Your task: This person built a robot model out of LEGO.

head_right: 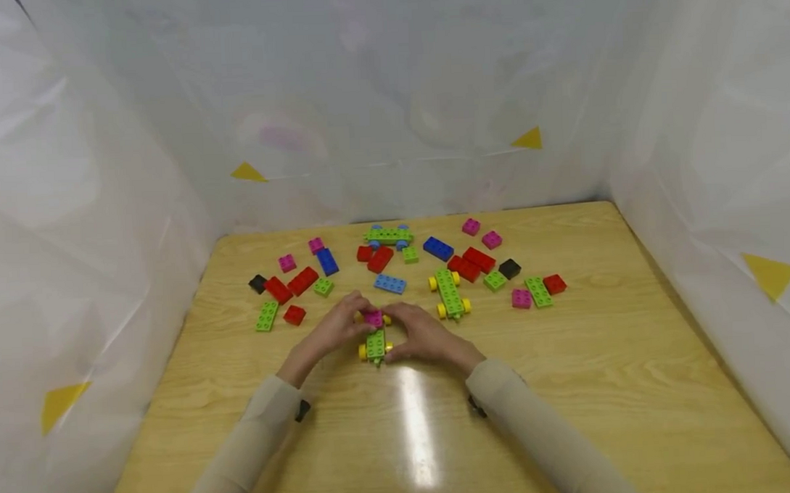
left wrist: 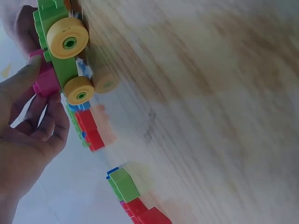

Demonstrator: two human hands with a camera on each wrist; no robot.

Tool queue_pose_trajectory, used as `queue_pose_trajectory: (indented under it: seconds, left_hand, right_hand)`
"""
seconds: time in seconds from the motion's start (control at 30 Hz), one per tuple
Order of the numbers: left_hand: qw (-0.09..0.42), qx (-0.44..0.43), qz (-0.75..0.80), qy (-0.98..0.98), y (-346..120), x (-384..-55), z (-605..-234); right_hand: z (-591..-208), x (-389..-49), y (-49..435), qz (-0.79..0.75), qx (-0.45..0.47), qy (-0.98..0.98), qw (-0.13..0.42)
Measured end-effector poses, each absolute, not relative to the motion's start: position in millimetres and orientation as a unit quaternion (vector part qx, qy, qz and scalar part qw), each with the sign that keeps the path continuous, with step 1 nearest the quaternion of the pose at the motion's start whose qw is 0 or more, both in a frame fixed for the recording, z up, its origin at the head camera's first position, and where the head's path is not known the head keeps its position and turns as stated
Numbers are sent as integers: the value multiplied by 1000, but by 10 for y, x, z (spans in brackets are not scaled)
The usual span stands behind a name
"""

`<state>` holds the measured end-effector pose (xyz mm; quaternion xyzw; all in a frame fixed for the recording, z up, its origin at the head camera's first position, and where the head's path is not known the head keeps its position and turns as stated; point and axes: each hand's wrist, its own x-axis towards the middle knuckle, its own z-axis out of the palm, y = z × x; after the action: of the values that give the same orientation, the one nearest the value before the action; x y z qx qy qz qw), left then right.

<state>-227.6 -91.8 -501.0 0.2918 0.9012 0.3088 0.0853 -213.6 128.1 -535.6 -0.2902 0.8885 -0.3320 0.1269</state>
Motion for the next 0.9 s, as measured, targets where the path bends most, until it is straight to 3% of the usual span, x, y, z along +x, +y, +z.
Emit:
queue_pose_trajectory:
  seconds: [0.43,0.9]
  left_hand:
    - [72,221,361,903,-912,-2067,-5080]
    - [71,203,383,898,-941,-1989,-5119]
  right_hand:
    - [-5349,-2133,1270,-325,-293,890,128]
    - [-5360,-2125,1262,-327,-290,891,126]
